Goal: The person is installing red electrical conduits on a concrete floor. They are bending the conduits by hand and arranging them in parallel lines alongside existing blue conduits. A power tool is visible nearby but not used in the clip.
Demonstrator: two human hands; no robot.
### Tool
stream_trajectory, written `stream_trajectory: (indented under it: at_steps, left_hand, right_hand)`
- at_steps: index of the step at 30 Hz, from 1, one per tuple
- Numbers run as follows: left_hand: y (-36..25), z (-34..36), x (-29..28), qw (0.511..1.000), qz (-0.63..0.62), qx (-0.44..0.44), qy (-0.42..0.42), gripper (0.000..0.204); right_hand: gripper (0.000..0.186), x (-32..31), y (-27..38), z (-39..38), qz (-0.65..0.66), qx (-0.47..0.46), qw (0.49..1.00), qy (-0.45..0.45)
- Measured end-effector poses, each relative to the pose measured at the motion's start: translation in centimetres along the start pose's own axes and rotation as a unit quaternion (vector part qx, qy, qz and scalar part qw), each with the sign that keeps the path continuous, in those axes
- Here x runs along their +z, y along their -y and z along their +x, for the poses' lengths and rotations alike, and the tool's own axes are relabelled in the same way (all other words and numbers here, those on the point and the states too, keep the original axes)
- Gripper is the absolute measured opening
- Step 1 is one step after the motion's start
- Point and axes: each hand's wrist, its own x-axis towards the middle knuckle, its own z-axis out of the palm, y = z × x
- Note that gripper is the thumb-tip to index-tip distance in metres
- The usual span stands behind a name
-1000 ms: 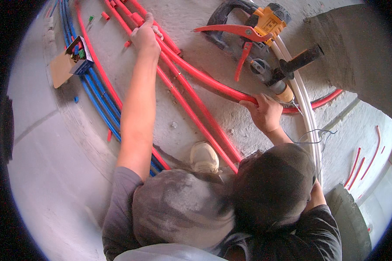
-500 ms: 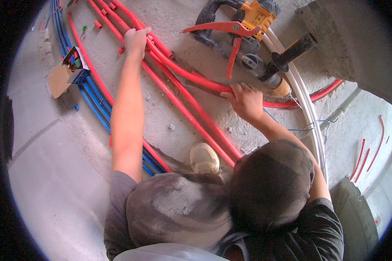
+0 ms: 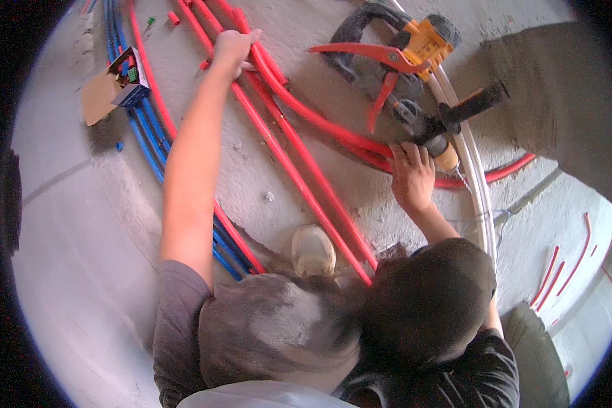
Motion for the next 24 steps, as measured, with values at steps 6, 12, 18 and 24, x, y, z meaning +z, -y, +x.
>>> stream_trajectory:
  at_steps: [6,12,18,24]
  left_hand:
    - [0.0,-1.7,0.8,0.998,0.047,0.011,-0.036,0.035]
    - [1.0,-1.1,0.4,0.998,0.012,0.049,-0.027,0.031]
    - [0.9,-2.6,0.1,0.992,-0.128,0.017,0.005,0.026]
    - [0.2,-3.0,0.0,0.990,-0.142,0.015,0.007,0.025]
  right_hand:
    - [0.040,-0.8,-0.6,-0.7,-0.048,-0.014,0.999,-0.023]
    - [0.034,-1.2,-1.0,-0.1,-0.078,-0.041,0.996,-0.005]
    - [0.032,-4.3,-2.2,1.1,-0.130,-0.035,0.990,-0.051]
    - [0.032,-4.9,-2.5,1.8,-0.103,-0.049,0.991,-0.071]
